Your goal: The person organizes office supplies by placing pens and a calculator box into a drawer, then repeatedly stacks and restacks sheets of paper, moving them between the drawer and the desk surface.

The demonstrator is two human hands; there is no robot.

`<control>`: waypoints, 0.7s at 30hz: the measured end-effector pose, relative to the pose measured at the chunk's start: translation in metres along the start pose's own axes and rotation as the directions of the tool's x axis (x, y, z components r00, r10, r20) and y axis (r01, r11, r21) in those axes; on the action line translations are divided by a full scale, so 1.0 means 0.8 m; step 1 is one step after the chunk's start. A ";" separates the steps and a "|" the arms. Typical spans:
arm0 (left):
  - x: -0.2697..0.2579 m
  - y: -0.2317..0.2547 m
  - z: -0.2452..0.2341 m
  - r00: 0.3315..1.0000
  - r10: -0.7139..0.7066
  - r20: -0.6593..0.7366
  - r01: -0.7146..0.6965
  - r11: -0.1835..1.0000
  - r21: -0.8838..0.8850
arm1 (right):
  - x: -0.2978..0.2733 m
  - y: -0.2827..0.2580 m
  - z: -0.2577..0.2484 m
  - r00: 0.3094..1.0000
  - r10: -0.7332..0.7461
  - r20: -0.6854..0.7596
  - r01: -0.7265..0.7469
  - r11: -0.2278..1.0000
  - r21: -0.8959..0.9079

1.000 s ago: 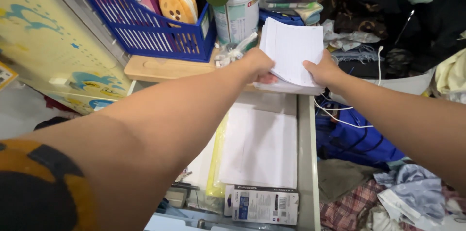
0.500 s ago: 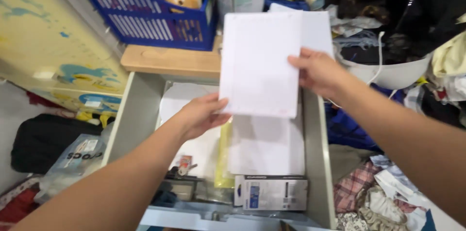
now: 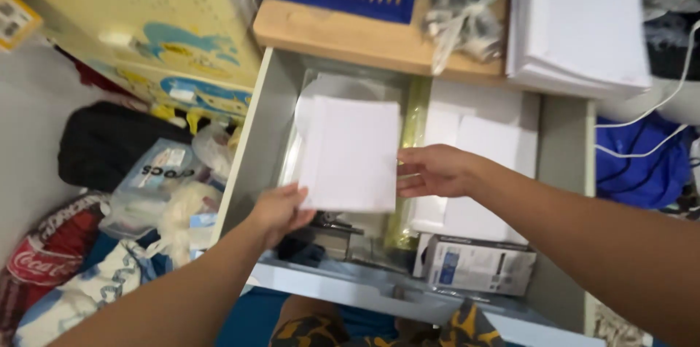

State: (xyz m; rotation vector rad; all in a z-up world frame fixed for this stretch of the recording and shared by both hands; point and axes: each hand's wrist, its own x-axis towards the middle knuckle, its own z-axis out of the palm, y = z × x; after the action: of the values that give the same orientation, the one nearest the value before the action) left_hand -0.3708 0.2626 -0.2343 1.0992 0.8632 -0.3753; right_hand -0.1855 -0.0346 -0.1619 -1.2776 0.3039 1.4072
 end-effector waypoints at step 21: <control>0.232 0.079 -0.004 0.972 -0.037 -0.234 0.014 0.995 -0.101 | 0.228 0.010 0.023 0.862 -0.012 -0.508 0.190 0.935 0.299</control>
State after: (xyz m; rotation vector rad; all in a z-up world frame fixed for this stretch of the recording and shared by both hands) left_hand -0.2142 0.3184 -0.3375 1.0544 1.0953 -0.2230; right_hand -0.1567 0.0766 -0.3052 -1.3261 0.7875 0.8606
